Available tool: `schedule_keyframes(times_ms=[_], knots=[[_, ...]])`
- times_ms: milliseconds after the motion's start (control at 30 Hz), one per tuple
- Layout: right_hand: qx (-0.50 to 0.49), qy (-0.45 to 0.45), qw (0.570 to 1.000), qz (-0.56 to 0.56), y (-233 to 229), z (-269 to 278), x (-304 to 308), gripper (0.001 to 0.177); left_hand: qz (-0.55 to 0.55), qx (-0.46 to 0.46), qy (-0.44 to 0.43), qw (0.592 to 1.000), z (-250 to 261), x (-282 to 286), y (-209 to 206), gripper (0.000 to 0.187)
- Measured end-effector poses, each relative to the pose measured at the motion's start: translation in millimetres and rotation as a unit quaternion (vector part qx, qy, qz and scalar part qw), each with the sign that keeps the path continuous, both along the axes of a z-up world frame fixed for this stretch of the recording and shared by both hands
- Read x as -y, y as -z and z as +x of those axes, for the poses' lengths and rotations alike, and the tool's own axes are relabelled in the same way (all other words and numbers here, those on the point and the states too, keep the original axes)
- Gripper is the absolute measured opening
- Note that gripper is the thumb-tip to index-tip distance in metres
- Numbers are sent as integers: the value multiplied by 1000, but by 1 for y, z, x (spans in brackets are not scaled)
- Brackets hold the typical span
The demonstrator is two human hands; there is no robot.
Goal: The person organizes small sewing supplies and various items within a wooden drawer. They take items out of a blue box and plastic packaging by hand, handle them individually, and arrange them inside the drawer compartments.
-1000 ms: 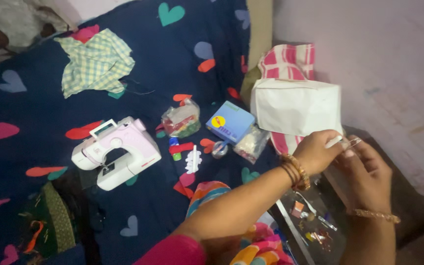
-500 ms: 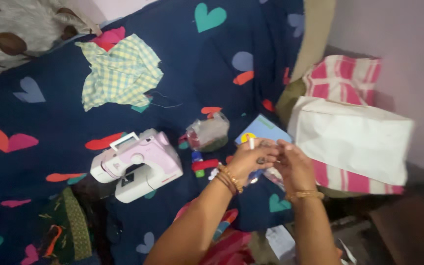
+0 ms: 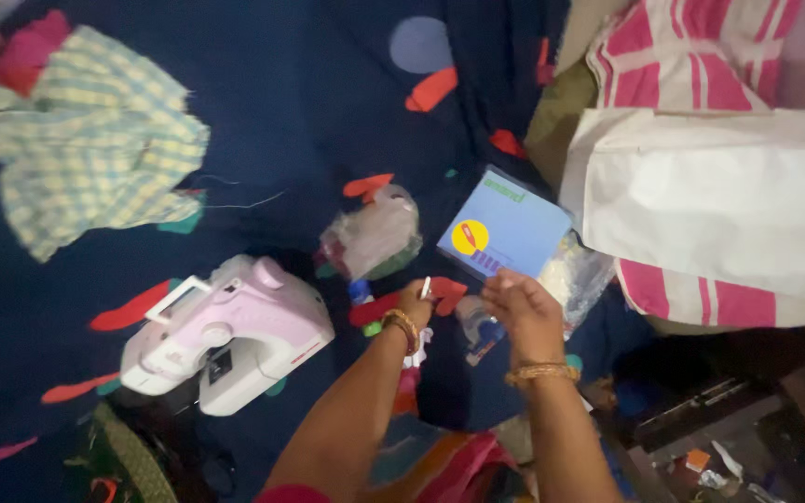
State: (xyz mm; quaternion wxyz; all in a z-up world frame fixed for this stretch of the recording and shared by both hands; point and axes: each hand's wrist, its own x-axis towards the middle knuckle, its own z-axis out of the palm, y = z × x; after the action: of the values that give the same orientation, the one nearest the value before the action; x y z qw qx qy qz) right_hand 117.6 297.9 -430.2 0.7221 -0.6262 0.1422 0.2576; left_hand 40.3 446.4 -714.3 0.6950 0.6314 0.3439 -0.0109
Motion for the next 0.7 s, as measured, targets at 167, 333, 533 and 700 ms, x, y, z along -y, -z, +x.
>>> schedule_keyframes(times_ms=[167,333,533,700], knots=[[11,15,1000,-4,37,-6,6,26,256,-58,47,964,29,-10,-6,51],[47,97,993,45,43,-10,12,19,261,143,96,950,53,18,-170,57],[201,178,946,-179,17,-16,103,18,272,271,211,899,78,155,-329,39],[268,252,898,-242,7,-57,253,23,216,333,372,839,63,285,-337,35]])
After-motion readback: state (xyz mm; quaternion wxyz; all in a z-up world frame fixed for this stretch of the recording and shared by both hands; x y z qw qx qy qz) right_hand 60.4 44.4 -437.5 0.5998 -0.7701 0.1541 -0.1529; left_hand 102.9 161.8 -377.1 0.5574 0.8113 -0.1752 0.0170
